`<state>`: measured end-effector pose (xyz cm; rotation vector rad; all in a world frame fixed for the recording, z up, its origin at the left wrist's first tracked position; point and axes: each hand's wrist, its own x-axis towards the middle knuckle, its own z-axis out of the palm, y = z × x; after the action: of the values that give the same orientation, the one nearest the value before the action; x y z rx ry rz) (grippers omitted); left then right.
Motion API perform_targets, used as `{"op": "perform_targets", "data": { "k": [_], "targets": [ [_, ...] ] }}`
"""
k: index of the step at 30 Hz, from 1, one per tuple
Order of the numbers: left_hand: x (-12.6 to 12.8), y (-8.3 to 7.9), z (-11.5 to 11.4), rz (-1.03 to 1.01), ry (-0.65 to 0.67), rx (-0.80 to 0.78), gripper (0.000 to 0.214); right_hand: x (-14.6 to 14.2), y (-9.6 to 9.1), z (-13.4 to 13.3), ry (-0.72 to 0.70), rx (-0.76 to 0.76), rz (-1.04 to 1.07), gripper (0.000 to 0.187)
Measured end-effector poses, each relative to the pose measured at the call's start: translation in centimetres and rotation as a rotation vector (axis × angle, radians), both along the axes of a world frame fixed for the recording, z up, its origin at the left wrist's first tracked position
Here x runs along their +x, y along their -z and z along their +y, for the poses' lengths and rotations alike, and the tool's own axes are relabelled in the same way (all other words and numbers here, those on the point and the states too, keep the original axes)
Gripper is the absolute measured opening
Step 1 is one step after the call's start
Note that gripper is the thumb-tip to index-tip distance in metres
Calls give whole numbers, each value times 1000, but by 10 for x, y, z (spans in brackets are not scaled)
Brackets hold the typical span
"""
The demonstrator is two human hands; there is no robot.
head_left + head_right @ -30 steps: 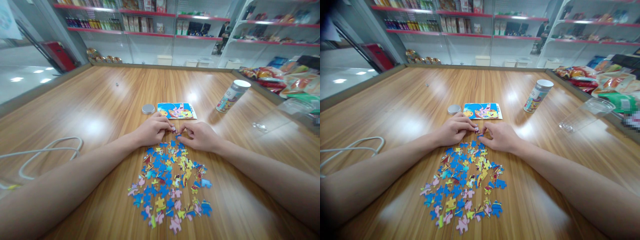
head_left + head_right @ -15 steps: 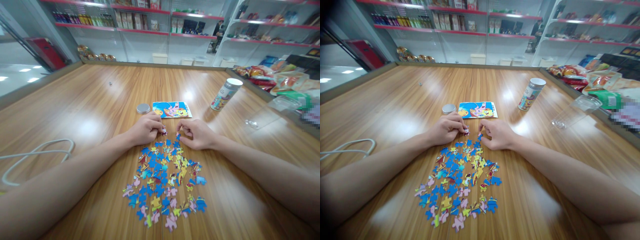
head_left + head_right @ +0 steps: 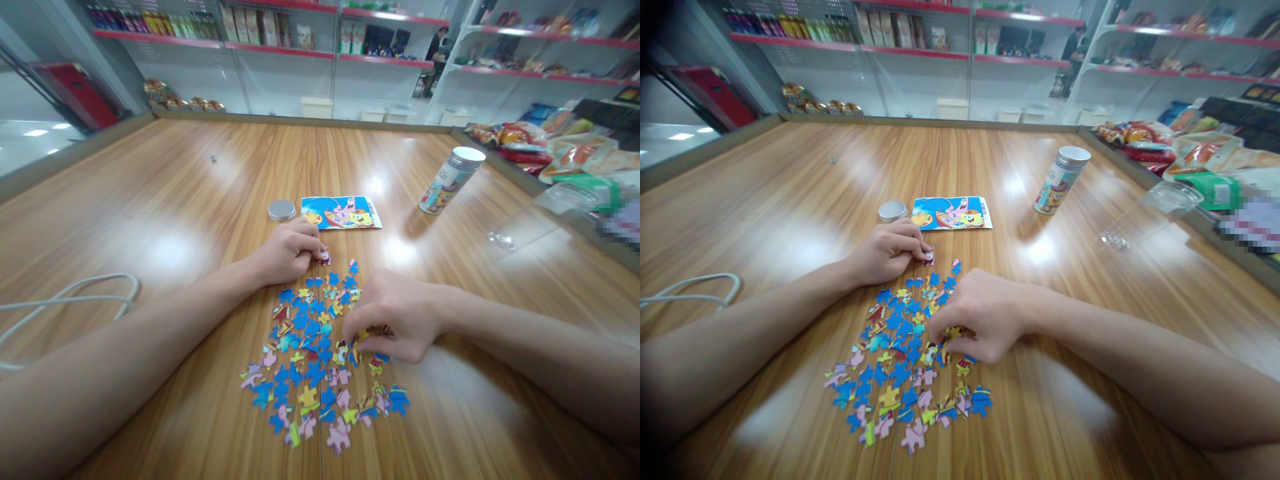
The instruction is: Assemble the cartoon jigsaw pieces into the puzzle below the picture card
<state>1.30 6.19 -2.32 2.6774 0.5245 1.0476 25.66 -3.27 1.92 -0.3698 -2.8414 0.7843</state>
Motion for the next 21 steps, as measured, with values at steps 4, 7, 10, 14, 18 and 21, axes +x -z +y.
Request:
{"op": "perform_targets", "data": {
  "k": [4,7,10,14,18,21],
  "targets": [
    [0,0,0,-2,1,-19,28,-2,1,-4,4,23,19,16],
    [0,0,0,5,-6,-24,28,-6,1,-11,-14,21,65,19],
    [0,0,0,11,-14,-21,27,-12,1,-18,-47,42,72,23],
    [-1,0,0,14,-16,-18,29,-16,2,-21,-69,74,-13,22],
    [0,0,0,8,-17,-18,29,-16,0,-19,-81,-22,27,22],
    [0,0,0,4,-18,-18,28,-17,-3,-20,-117,-110,74,20]
  ]
}}
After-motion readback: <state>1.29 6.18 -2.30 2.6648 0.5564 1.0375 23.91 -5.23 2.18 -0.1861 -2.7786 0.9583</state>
